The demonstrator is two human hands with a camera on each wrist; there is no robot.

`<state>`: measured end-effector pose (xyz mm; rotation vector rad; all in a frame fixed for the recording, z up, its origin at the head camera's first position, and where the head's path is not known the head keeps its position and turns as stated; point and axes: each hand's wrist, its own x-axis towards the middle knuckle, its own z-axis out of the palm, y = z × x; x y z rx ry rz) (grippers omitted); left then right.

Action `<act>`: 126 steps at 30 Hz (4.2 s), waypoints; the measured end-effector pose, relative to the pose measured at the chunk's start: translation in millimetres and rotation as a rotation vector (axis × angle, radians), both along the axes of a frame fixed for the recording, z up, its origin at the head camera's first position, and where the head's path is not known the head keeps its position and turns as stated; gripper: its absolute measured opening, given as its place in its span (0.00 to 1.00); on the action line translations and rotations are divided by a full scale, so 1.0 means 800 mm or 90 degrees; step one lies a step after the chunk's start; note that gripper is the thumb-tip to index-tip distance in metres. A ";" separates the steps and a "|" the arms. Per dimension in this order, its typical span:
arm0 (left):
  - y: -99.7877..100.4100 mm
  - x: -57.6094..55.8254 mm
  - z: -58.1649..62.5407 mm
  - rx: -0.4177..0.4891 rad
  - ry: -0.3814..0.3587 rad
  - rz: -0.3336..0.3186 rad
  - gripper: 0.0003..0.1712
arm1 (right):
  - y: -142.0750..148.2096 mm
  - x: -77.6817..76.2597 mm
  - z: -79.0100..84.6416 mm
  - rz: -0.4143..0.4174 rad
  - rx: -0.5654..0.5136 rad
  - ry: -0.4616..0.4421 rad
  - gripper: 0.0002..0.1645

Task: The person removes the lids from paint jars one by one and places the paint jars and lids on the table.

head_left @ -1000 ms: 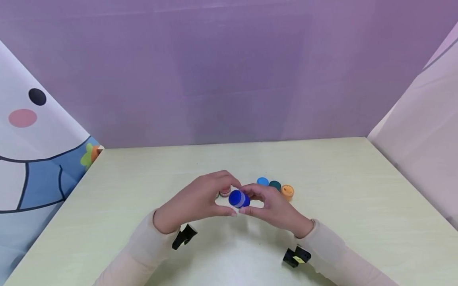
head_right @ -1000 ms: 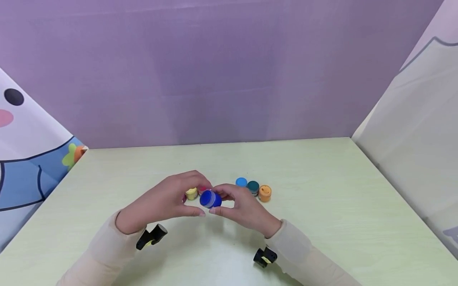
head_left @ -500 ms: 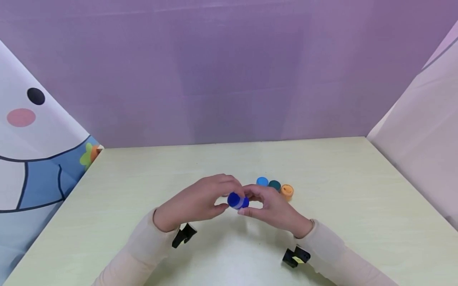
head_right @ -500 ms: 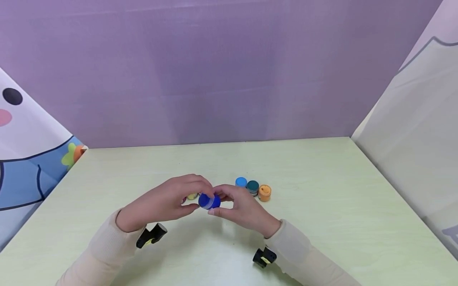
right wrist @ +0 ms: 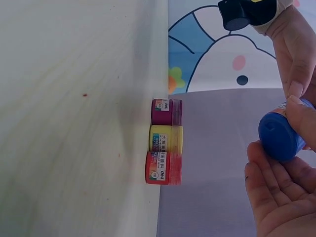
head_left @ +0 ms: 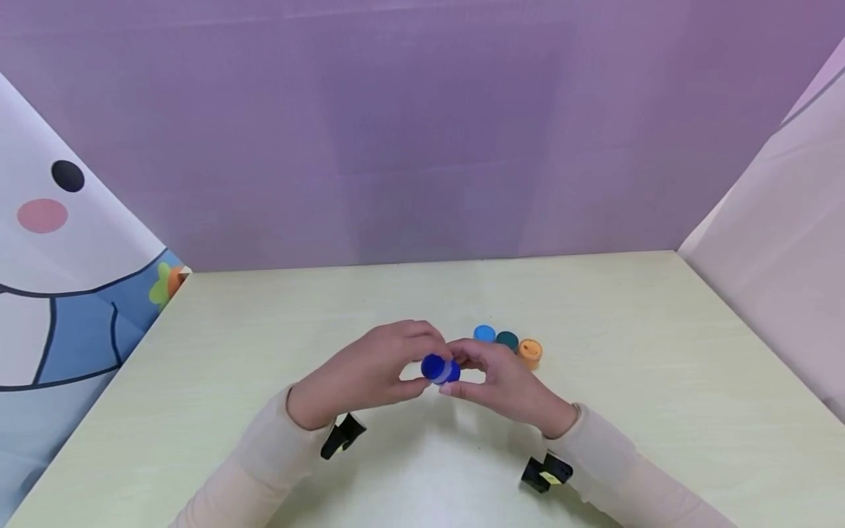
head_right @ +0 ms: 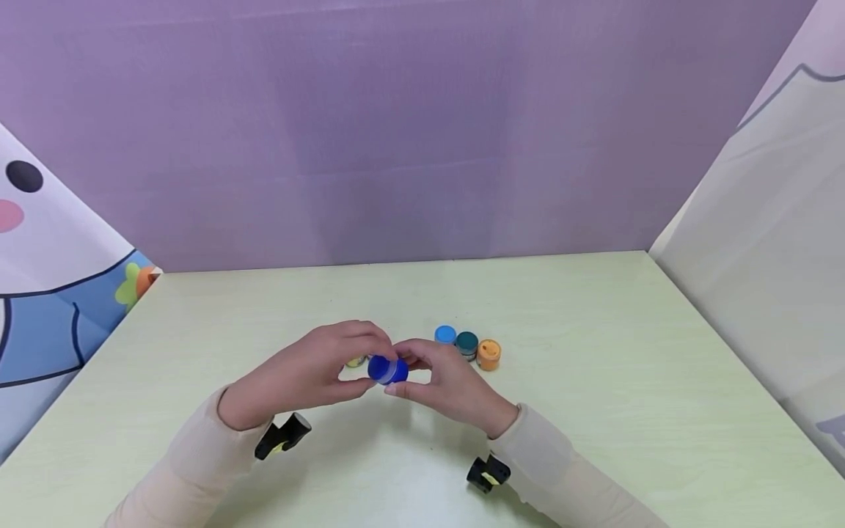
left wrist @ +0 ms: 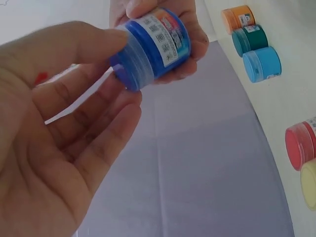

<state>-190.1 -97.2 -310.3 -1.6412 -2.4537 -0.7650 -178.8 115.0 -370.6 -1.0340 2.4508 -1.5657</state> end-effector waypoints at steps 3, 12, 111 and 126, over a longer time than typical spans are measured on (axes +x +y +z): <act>0.001 0.001 -0.001 -0.001 -0.003 0.028 0.12 | 0.000 0.000 0.000 -0.004 -0.002 -0.003 0.22; 0.006 0.004 -0.005 -0.012 -0.004 0.113 0.13 | 0.000 -0.001 0.000 0.002 0.001 0.008 0.22; -0.003 -0.005 -0.001 -0.028 -0.038 -0.032 0.16 | 0.002 -0.002 -0.002 0.040 0.004 -0.009 0.22; -0.002 -0.003 0.003 -0.019 -0.044 0.034 0.13 | 0.002 -0.006 -0.004 0.035 -0.012 -0.028 0.22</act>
